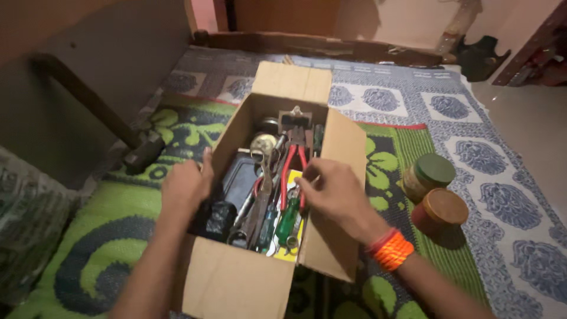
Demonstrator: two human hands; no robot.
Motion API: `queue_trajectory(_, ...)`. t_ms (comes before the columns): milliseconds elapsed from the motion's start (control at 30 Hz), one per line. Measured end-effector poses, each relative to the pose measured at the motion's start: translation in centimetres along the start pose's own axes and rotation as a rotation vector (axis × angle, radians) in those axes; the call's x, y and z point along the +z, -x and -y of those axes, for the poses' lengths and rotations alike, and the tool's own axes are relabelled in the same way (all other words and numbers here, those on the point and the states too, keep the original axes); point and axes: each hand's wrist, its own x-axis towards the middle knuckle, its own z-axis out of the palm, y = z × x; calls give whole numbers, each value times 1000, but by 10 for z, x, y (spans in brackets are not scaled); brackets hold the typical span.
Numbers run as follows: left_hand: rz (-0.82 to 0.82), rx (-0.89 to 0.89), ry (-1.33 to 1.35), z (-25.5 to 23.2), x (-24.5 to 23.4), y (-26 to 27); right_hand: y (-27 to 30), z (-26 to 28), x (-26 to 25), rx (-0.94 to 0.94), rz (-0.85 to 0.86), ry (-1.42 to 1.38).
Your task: The person opens a cardboard box on a patterned mat and removes various items one by one, including containers, tools, and a plastic tray. The items are placed on the mat beside the box. The person then removes a small piece of cardboard from inside the box and sets it aside.
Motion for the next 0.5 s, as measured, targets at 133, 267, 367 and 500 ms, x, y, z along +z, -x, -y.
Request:
queue_trajectory(133, 10, 17, 20, 1, 3, -2, -19, -13, 30, -80, -69, -10)
queue_trajectory(267, 21, 12, 22, 5, 4, -4, -48, -51, 70, -149, -137, 224)
queue_trajectory(367, -28, 52, 9, 4, 7, -5, -76, -74, 110, 30, 2, 499)
queue_trajectory(500, 3, 31, 23, 4, 8, -5, -94, -83, 143, 57, 174, 821)
